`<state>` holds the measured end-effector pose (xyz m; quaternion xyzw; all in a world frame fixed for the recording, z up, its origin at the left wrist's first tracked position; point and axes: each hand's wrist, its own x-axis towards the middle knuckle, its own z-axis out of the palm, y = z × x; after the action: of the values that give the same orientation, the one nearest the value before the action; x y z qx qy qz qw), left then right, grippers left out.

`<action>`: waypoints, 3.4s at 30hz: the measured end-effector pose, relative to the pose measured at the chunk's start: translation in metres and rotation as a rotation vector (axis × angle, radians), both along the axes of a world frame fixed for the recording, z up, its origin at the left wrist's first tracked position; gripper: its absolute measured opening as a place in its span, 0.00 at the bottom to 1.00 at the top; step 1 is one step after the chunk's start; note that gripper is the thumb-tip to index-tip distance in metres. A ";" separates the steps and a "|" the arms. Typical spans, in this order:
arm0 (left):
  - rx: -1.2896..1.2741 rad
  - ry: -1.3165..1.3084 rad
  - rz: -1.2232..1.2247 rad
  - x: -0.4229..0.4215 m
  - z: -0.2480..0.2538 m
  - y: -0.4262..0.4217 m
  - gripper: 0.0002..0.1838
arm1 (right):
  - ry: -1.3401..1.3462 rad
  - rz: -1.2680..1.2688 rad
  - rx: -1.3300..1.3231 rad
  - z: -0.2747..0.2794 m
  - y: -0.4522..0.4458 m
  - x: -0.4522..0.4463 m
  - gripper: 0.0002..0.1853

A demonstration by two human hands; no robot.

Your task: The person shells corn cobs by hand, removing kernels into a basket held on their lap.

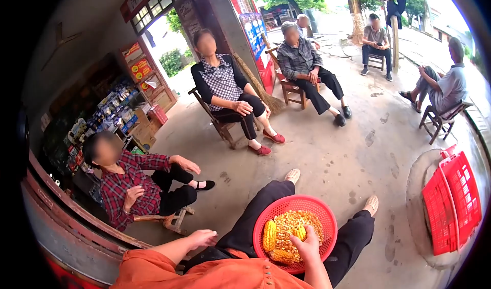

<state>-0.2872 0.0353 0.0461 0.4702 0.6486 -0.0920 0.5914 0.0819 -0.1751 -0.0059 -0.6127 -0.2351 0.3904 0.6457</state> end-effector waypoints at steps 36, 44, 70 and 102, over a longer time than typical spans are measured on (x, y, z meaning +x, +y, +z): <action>-0.224 -0.985 -0.463 0.285 -0.052 -0.008 0.09 | 0.426 -0.274 0.049 -0.010 0.051 0.003 0.08; -0.148 -0.991 -0.541 0.286 -0.058 -0.011 0.08 | 0.377 -0.300 0.052 -0.011 0.050 0.004 0.08; 0.014 -0.945 -0.711 0.284 -0.068 -0.010 0.12 | 0.377 -0.199 -0.026 0.004 0.046 -0.001 0.12; 0.062 -0.928 -0.645 0.284 -0.065 -0.015 0.10 | 0.371 -0.234 -0.031 -0.003 0.046 -0.001 0.09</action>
<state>-0.0029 0.0200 -0.0189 0.6530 0.1466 -0.0326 0.7423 0.0810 -0.1287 -0.0090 -0.5635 -0.0335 0.4221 0.7094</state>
